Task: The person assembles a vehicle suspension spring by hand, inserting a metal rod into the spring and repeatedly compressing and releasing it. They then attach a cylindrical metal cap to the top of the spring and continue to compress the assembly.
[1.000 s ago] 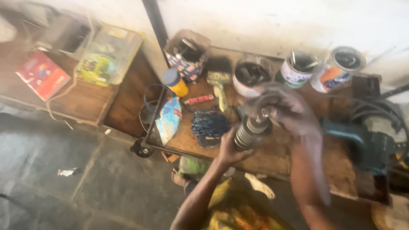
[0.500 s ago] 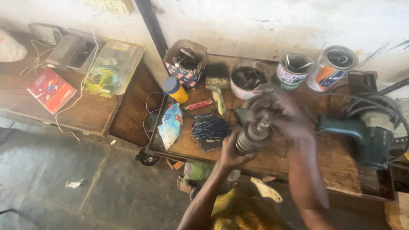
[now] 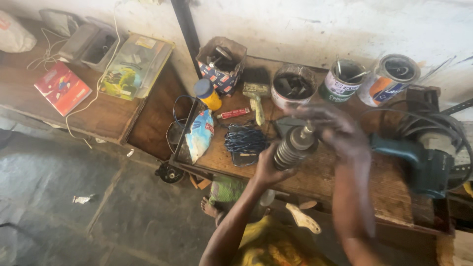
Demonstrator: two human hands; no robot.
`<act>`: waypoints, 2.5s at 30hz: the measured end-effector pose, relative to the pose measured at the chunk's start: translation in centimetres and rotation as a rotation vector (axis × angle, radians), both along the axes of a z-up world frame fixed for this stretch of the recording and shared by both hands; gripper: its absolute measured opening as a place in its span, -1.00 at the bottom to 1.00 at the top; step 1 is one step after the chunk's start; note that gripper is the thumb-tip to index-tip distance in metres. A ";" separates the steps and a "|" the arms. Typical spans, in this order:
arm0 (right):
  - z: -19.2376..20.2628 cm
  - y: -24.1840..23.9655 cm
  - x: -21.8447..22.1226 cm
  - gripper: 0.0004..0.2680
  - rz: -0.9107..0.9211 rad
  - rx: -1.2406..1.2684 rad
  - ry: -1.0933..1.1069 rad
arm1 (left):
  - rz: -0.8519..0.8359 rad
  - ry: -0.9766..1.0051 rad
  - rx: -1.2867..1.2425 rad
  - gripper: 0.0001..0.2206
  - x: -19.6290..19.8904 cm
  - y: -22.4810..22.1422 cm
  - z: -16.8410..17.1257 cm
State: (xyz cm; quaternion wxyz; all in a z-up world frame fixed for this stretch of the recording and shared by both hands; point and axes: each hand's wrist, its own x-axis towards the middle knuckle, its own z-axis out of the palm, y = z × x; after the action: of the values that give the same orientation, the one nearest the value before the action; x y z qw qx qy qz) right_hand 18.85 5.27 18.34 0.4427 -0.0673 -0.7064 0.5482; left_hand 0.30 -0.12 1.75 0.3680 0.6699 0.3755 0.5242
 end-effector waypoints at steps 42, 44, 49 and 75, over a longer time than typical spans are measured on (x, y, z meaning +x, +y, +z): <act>0.0 -1.1 -3.0 -0.78 -0.579 -0.232 -0.240 | -0.043 -0.088 -0.128 -0.28 0.2 0.6 -0.4; 0.4 -1.7 -3.1 -0.69 -0.589 -0.240 -0.254 | 0.009 -0.046 -0.058 -0.28 0.2 0.6 -0.5; 0.8 -0.2 0.3 -0.78 -0.225 -0.041 -0.196 | -0.004 -0.064 -0.093 -0.29 0.3 0.7 -0.6; 1.6 0.9 1.0 -0.79 -0.231 -0.076 -0.319 | -0.005 -0.048 -0.144 -0.32 -0.1 -0.1 1.3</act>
State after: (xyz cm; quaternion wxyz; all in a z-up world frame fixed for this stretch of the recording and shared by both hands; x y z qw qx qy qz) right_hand 19.81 6.22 19.93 0.3823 -0.2506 -0.7339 0.5024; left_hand 0.22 -0.18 3.07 0.4252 0.6300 0.4018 0.5109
